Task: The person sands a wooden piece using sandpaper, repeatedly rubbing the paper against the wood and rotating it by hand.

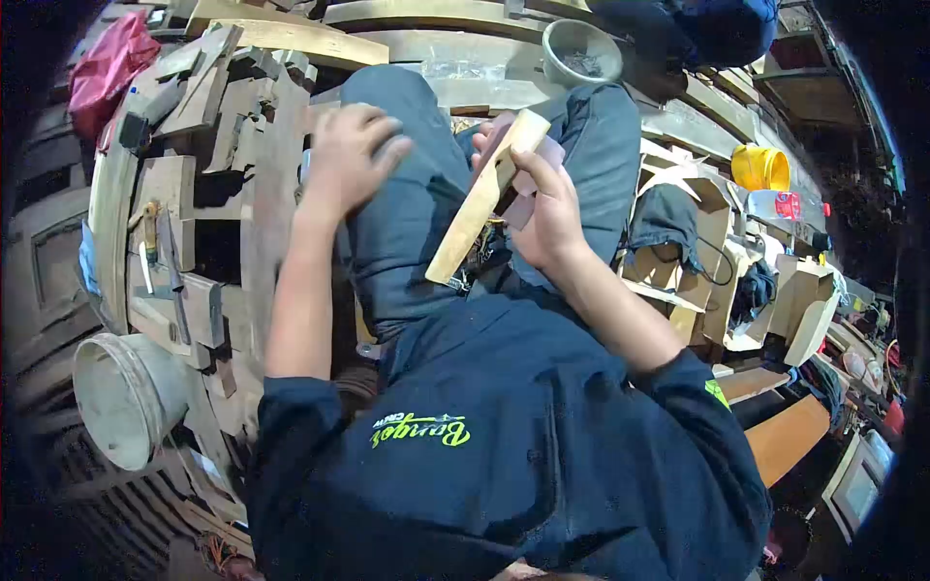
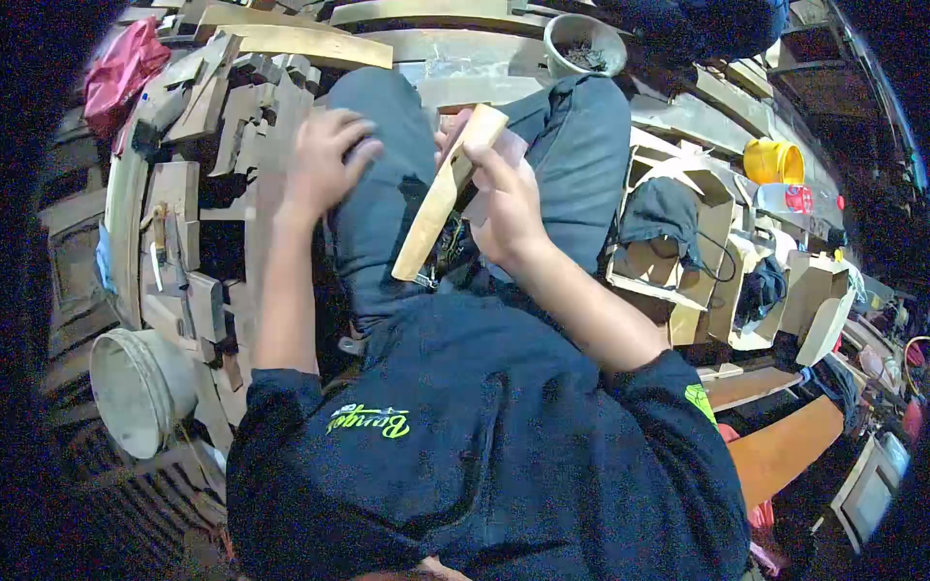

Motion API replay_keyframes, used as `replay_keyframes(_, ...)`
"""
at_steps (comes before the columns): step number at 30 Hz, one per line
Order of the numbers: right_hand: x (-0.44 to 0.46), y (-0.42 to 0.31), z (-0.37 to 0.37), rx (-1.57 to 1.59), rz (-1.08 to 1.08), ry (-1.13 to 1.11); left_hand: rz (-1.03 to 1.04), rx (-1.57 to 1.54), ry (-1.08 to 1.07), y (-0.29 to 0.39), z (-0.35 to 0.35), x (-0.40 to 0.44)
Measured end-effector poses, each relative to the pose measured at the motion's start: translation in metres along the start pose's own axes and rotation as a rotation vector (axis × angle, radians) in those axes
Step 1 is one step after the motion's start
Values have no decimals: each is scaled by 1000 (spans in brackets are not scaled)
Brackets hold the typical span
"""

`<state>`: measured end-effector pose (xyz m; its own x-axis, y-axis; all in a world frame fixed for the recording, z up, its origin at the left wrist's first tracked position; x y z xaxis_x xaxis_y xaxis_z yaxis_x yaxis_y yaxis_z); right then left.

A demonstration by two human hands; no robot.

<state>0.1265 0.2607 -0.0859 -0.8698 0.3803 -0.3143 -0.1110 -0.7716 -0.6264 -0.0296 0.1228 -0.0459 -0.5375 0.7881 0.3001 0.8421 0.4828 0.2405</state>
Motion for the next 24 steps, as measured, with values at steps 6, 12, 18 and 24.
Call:
replay_keyframes(6, 1, -3, -5, 7, -37, 20, -269, -276, 148, -15, -30, -15)
replay_keyframes(12, -1, 5, 6, 14, 6, -3, -175, -704, -188, 117, -15, -47)
replay_keyframes(18, -2, -4, 11, -21, -48, -58, -222, -878, -36, 126, -18, -51)
replay_keyframes(24, -1, 0, 13, 77, 0, -34, -292, -740, -145, 129, -10, -56)
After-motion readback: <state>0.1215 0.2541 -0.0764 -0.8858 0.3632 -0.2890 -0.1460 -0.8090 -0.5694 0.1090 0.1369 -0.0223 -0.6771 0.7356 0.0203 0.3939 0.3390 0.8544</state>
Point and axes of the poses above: each hand's wrist, its own x-axis towards the middle knuckle, its own z-axis out of the palm, y = z × x, the point moved 10 cm from there along x, towards the middle knuckle, and after that the axes turned 3 degrees about -x, right-handed, at the moved point
